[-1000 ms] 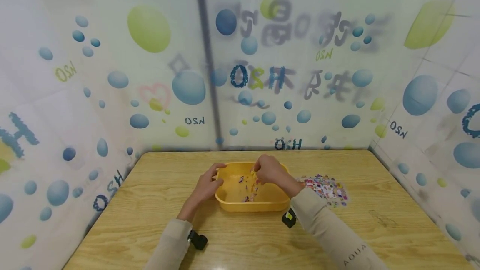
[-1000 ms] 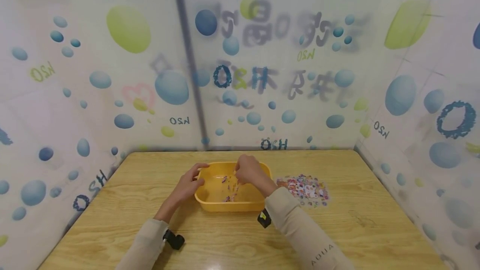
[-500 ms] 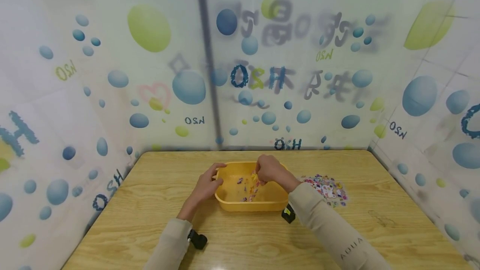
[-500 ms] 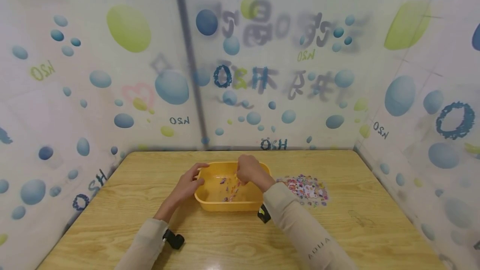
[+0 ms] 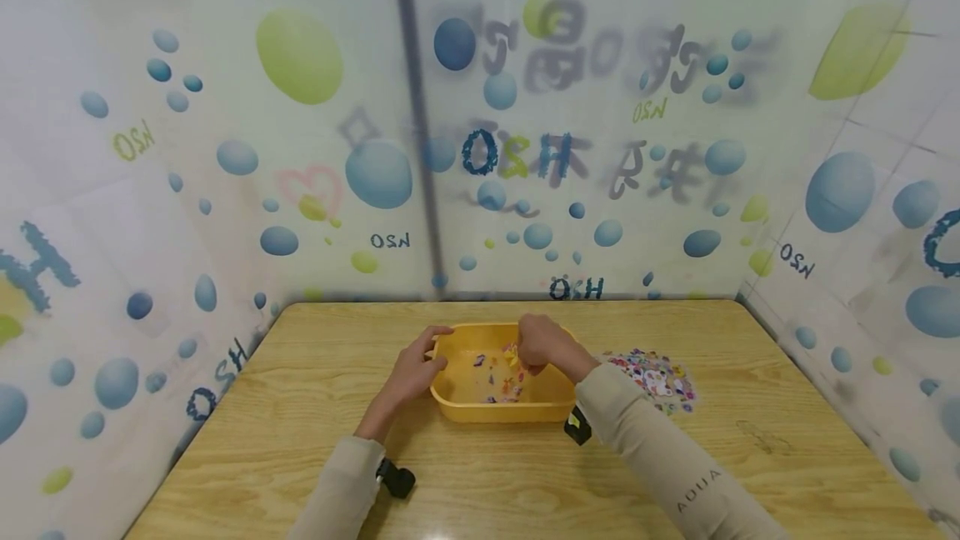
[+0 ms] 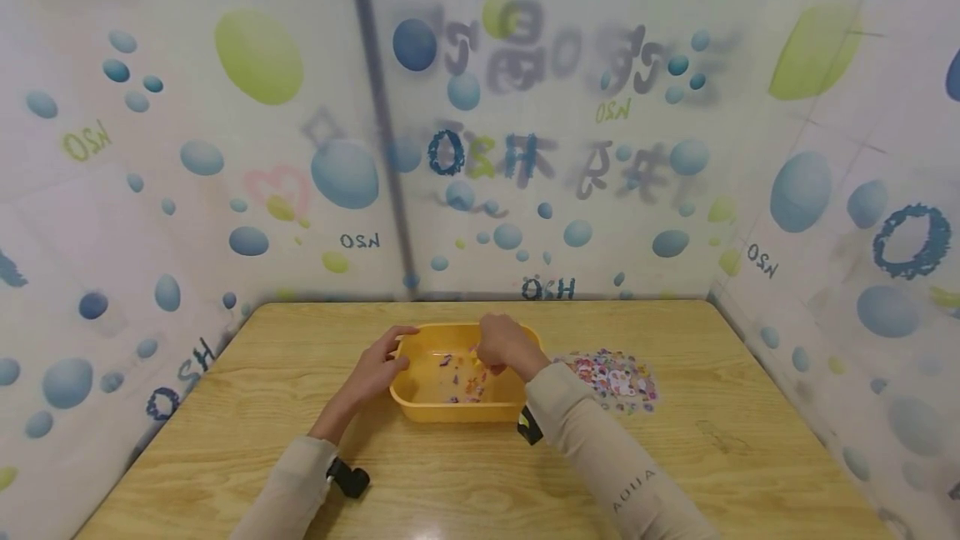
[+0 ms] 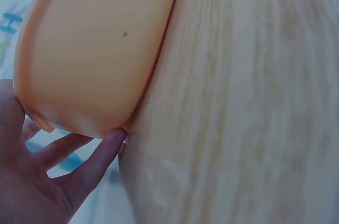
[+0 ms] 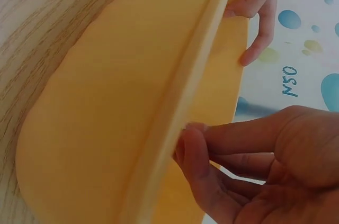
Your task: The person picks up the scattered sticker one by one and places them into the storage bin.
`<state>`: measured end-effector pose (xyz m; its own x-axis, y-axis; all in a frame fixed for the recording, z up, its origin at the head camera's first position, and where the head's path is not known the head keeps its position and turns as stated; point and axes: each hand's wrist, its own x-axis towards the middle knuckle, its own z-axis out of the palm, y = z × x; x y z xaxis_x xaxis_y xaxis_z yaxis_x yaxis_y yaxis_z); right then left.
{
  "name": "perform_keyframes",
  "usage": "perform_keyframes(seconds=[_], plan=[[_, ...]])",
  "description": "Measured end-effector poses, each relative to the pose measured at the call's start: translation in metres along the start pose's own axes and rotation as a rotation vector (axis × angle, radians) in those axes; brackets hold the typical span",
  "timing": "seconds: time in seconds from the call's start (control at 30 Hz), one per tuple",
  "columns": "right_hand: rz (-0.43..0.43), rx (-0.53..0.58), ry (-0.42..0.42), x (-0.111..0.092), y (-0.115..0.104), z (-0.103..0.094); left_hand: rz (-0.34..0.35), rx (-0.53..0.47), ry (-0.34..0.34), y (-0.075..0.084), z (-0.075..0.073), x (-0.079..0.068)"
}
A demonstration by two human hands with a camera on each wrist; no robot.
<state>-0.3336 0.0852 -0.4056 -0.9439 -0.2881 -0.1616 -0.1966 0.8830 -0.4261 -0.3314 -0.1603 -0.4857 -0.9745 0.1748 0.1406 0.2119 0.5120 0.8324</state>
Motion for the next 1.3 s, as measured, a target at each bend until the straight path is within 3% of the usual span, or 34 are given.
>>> perform_keyframes(seconds=[0.3, 0.57, 1.0, 1.3], plan=[[0.060, -0.029, -0.025, 0.008, 0.003, 0.004, -0.007, 0.020, 0.007, 0.000, 0.000, 0.000], [0.161, 0.001, -0.116, 0.013, 0.004, 0.006, -0.021, 0.021, -0.002, 0.000, 0.002, 0.000], [0.142, -0.023, -0.189, 0.011, 0.009, 0.008, -0.024, 0.015, -0.002, 0.000, 0.001, -0.001], [0.177, -0.003, -0.220, 0.011, 0.011, 0.008, -0.017, 0.016, 0.006, 0.001, 0.000, -0.001]])
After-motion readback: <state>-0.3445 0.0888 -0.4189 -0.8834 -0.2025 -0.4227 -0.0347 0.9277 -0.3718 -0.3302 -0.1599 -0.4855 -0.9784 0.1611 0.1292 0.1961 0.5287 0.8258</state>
